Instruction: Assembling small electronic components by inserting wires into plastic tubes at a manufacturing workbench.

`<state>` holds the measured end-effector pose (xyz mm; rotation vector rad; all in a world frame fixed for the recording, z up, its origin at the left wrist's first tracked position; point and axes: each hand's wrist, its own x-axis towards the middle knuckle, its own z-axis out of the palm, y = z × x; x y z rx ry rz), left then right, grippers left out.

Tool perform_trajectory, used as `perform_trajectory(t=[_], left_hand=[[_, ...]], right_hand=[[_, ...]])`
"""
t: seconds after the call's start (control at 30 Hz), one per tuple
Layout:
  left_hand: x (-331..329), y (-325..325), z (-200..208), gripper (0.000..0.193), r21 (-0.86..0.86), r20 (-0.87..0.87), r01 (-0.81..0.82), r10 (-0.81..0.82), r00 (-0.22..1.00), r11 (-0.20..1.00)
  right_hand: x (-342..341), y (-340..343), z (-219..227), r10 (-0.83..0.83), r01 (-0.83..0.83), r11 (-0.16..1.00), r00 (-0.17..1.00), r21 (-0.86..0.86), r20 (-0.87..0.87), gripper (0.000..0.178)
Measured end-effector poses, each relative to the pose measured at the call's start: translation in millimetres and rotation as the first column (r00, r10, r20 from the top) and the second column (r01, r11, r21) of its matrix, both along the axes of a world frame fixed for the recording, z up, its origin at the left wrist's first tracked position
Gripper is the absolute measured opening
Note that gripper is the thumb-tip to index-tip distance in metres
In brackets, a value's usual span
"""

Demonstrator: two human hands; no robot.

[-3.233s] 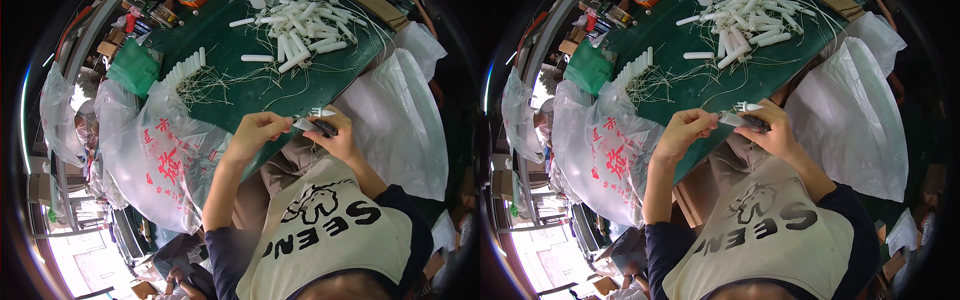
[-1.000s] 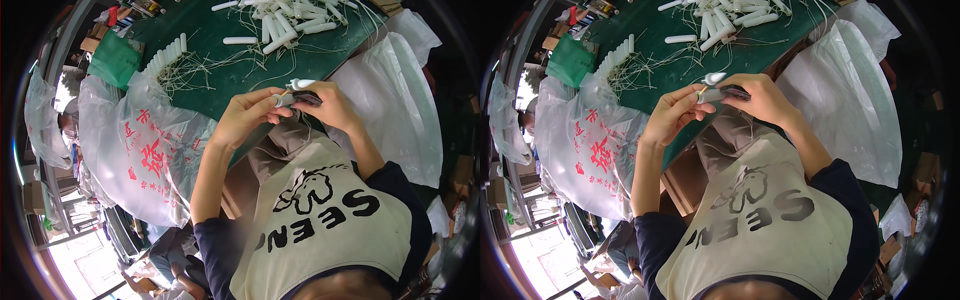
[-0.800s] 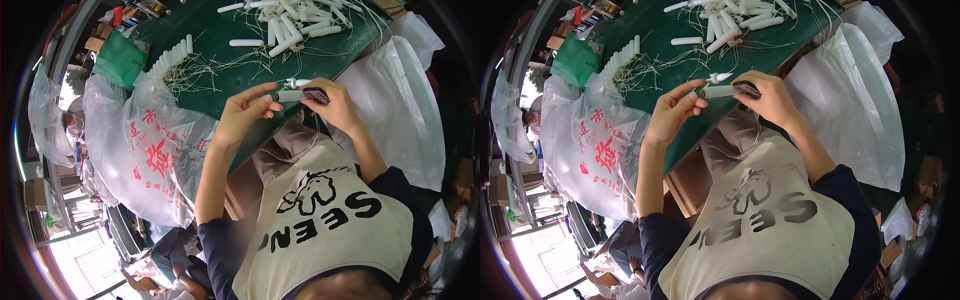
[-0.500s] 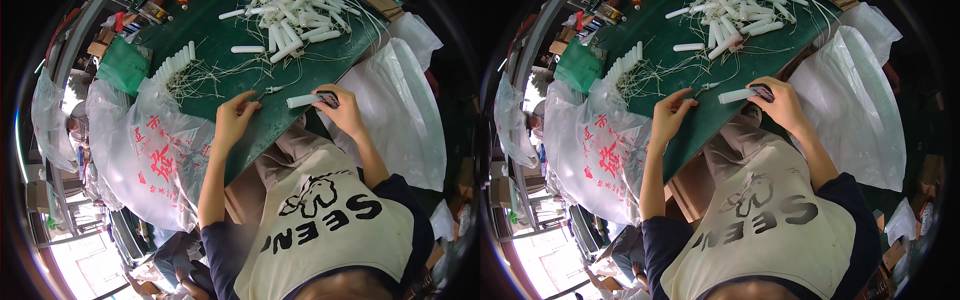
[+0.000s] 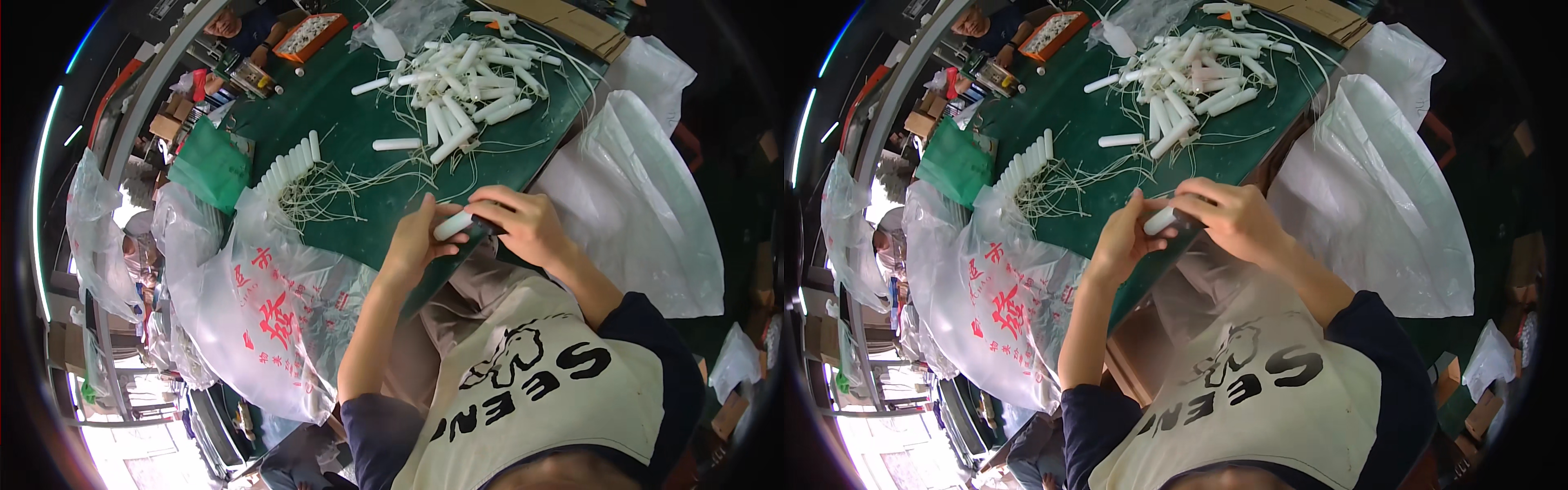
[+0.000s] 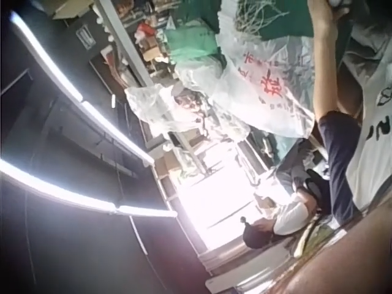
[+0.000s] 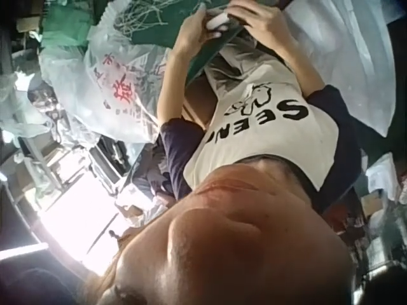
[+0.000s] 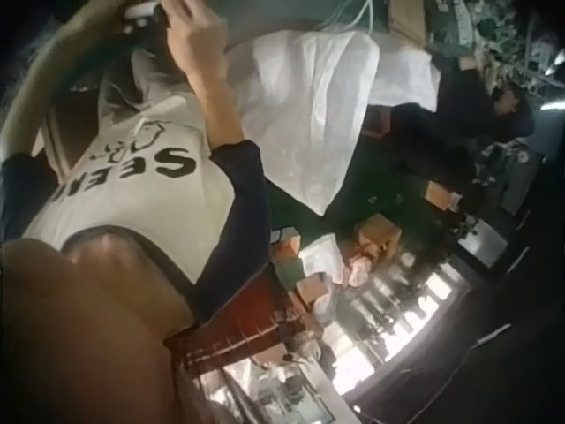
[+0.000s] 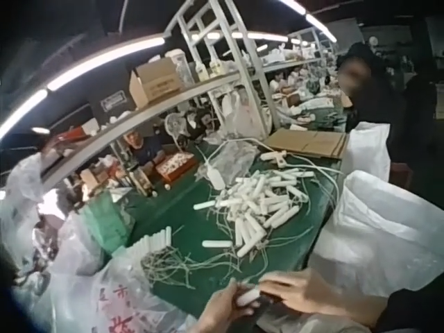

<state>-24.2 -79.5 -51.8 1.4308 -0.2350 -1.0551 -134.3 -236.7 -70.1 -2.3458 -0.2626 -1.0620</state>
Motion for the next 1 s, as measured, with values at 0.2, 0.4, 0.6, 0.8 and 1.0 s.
perform_trajectory(t=[0.2,0.4,0.6,0.8,1.0], left_hand=[[8,2,-14,0.045,0.114,0.152,0.134,-0.151,0.977,0.984],[1,-6,-6,0.047,0.156,0.148,-0.020,-0.003,0.989,0.988],[13,-6,-8,0.048,0.190,0.015,0.079,-0.084,0.996,0.979],[-4,-6,-1,0.027,-0.122,0.162,-0.048,0.068,0.984,0.991],[3,2,2,0.022,-0.064,0.509,0.002,0.031,0.860,0.998]], right_hand=[[-3,-12,0,-0.012,0.012,0.999,1.000,0.034,-0.005,0.031],[0,-11,9,-0.012,0.012,1.000,0.998,0.009,0.065,0.031],[0,-17,10,-0.028,0.030,0.999,0.993,-0.018,0.112,0.026],[-1,1,-8,-0.083,0.165,0.749,0.984,0.641,-0.157,0.021],[5,15,-9,0.171,-0.010,0.691,0.974,0.723,-0.151,0.028]])
